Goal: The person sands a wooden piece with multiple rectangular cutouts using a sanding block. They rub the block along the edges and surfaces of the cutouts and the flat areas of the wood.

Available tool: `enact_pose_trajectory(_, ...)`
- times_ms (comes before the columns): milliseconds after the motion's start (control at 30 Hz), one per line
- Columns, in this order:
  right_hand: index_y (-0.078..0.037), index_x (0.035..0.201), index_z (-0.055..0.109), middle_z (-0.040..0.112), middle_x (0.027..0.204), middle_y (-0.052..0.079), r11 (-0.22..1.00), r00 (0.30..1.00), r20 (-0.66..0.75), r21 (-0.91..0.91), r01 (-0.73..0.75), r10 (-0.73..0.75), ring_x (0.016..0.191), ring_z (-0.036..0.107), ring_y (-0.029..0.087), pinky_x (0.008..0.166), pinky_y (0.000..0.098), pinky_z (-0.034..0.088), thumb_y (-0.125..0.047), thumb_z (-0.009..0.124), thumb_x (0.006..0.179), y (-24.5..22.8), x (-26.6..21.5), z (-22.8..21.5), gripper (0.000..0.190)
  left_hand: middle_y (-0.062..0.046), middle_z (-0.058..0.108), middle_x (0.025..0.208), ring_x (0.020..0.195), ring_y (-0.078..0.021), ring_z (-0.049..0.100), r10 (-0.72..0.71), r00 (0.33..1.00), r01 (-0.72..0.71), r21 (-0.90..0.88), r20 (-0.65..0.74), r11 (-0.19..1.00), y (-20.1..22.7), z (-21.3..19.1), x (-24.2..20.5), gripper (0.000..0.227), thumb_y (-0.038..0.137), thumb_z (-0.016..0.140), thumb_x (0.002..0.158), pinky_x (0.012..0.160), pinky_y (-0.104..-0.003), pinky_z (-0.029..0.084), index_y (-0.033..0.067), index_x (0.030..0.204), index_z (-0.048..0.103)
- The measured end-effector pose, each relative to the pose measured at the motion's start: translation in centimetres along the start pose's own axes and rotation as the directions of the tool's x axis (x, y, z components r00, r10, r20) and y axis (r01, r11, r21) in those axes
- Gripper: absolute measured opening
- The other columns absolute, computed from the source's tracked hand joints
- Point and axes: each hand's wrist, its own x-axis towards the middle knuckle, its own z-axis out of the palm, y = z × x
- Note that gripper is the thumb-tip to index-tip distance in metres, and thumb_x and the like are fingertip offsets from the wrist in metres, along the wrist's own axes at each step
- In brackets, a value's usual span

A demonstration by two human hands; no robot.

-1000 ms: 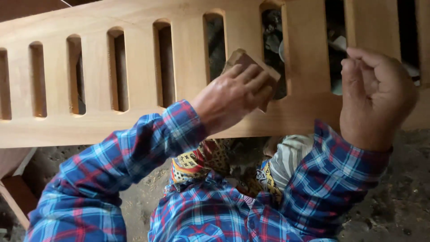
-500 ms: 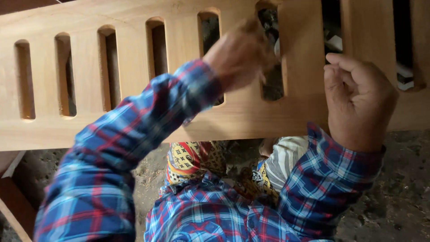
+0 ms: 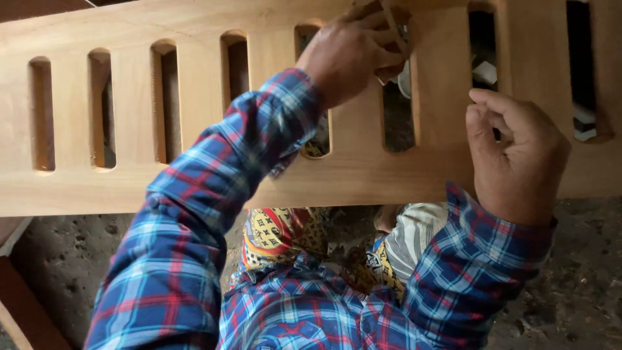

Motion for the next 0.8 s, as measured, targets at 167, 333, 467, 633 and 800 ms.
enact_pose_trajectory(167, 0.016, 0.13, 0.072, 0.071, 0.114, 0.029, 0.999, 1.0, -0.005, -0.022, 0.024, -0.024, 0.101, 0.069, 0.036, 0.079, 0.0415, 0.053, 0.004, 0.063, 0.116, -0.1, 0.0, 0.0, 0.02, -0.01, 0.068, 0.117, 0.111, -0.0344, 0.056, -0.147, 0.988, 0.148, 0.013, -0.051, 0.989, 4.6, -2.7, -1.3, 0.021, 0.018, 0.07, 0.094, 0.106, -0.052, 0.041, 0.0142, 0.114, 0.072)
enact_pose_trajectory(333, 0.016, 0.13, 0.072, 0.072, 0.115, 0.03, 0.999, 1.0, 0.011, -0.026, 0.03, -0.03, 0.102, 0.071, 0.039, 0.077, 0.0432, 0.054, 0.003, 0.064, 0.117, -0.1, 0.0, 0.3, 0.021, -0.012, 0.06, 0.109, 0.104, -0.0344, 0.057, -0.252, 0.968, 0.252, 0.015, 0.014, 0.968, 11.5, -6.7, -4.9, 0.024, 0.024, 0.061, 0.101, 0.108, -0.054, 0.043, 0.0095, 0.12, 0.062)
enact_pose_trajectory(467, 0.016, 0.129, 0.072, 0.072, 0.117, 0.03, 0.999, 0.999, 0.034, -0.035, 0.036, -0.035, 0.101, 0.071, 0.039, 0.081, 0.0462, 0.056, 0.001, 0.064, 0.116, -0.4, 0.1, 0.9, 0.021, -0.016, 0.059, 0.135, 0.123, -0.0396, 0.055, -0.343, 0.937, 0.345, -0.019, 0.065, 0.938, 14.0, -6.8, -7.1, 0.034, 0.026, 0.058, 0.101, 0.11, -0.053, 0.044, 0.0119, 0.131, 0.061)
enact_pose_trajectory(633, 0.018, 0.128, 0.072, 0.073, 0.117, 0.031, 0.995, 0.994, 0.077, -0.068, 0.079, -0.074, 0.1, 0.07, 0.039, 0.082, 0.0473, 0.057, -0.004, 0.064, 0.117, -0.6, 0.1, 1.7, 0.026, -0.012, 0.061, 0.107, 0.104, -0.0327, 0.057, -0.353, 0.935, 0.352, -0.038, -0.043, 0.935, 8.8, -3.8, -5.7, 0.027, 0.019, 0.071, 0.095, 0.109, -0.059, 0.043, 0.0087, 0.119, 0.065)
enact_pose_trajectory(800, 0.016, 0.13, 0.072, 0.073, 0.111, 0.029, 0.995, 0.995, 0.079, -0.067, 0.067, -0.062, 0.1, 0.072, 0.038, 0.083, 0.0481, 0.059, -0.007, 0.064, 0.116, 0.0, -0.1, 1.5, 0.028, -0.016, 0.061, 0.12, 0.111, -0.0394, 0.054, -0.531, 0.844, 0.535, 0.054, -0.066, 0.843, 3.6, 0.0, -2.9, 0.028, 0.024, 0.06, 0.1, 0.097, -0.056, 0.044, 0.0118, 0.125, 0.063)
